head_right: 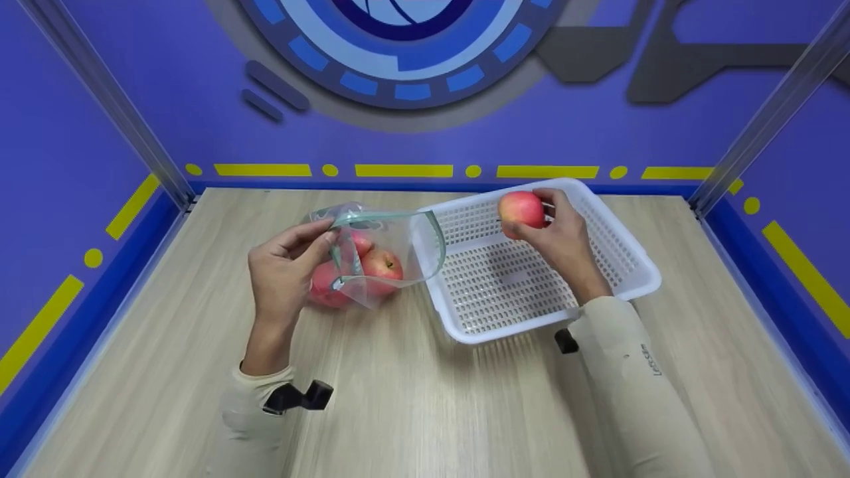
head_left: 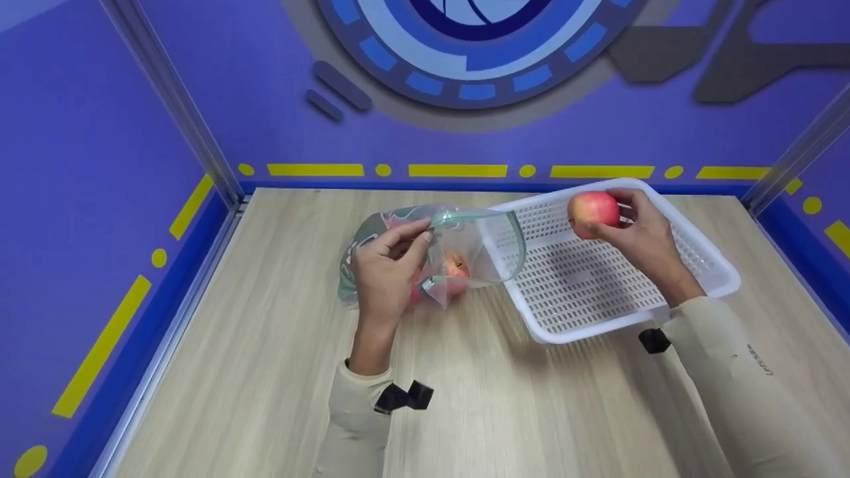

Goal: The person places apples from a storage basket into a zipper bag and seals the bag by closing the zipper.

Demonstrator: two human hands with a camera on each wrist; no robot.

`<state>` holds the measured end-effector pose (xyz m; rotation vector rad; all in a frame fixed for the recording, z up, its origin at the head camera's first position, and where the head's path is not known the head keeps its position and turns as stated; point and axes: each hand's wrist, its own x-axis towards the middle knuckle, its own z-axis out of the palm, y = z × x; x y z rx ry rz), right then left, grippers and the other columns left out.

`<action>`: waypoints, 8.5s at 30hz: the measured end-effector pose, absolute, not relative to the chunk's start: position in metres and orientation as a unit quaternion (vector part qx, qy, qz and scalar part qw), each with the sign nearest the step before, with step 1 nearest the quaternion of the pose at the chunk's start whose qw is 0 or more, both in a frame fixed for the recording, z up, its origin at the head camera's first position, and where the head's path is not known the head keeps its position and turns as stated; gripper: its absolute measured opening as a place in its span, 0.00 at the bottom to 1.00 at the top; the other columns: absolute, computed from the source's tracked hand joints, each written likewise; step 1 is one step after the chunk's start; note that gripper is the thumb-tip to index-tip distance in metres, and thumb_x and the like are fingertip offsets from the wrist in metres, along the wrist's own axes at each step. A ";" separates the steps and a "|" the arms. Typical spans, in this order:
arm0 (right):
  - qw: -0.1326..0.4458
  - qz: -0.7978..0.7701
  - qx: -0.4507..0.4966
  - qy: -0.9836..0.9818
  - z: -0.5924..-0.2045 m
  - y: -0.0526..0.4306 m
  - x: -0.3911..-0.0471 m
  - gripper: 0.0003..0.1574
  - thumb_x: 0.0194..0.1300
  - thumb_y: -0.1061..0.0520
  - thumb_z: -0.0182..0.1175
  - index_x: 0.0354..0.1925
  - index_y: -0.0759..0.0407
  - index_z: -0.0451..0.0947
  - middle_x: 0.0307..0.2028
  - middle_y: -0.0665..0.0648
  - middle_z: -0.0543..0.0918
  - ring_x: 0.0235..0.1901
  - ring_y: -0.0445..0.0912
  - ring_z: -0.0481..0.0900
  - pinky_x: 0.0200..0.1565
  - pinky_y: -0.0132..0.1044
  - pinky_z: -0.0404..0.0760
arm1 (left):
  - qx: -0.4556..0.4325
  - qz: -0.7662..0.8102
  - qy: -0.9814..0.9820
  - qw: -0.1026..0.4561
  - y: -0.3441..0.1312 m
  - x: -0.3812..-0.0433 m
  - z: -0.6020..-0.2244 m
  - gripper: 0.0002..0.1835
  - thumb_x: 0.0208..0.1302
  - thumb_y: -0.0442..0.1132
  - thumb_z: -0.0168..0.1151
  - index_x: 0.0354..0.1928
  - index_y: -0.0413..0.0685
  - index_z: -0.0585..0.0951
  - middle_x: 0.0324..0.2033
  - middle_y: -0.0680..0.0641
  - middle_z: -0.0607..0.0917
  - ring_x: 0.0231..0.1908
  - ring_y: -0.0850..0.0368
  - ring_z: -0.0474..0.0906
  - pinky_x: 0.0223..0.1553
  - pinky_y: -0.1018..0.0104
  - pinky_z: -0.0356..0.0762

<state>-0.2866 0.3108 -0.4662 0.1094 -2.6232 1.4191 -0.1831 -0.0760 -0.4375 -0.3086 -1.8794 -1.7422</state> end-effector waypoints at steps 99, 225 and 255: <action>0.122 0.546 0.144 -0.816 -0.423 0.170 -0.266 0.11 0.75 0.65 0.65 0.50 0.69 0.89 0.36 0.66 0.90 0.26 0.40 0.85 0.32 0.29 0.86 | -0.108 -0.392 -0.912 0.050 -0.081 -0.153 -0.429 0.21 0.50 0.46 0.88 0.38 0.42 0.87 0.29 0.51 0.84 0.33 0.54 0.78 0.38 0.59 0.81; 0.151 0.333 0.449 -0.815 -0.436 0.021 -0.261 0.12 0.70 0.60 0.73 0.50 0.62 0.88 0.44 0.57 0.91 0.45 0.49 0.89 0.53 0.35 0.86 | -0.144 -0.644 -0.698 0.278 -0.174 -0.228 -0.494 0.04 0.66 0.29 0.73 0.41 0.36 0.91 0.36 0.43 0.92 0.36 0.43 0.87 0.42 0.67 0.86; 0.153 0.294 0.451 -0.829 -0.444 0.085 -0.280 0.06 0.69 0.64 0.72 0.43 0.66 0.88 0.39 0.61 0.90 0.39 0.54 0.87 0.47 0.45 0.89 | -0.092 -0.621 -0.715 0.308 -0.189 -0.228 -0.501 0.03 0.72 0.25 0.66 0.43 0.30 0.84 0.34 0.39 0.87 0.32 0.56 0.78 0.35 0.72 0.76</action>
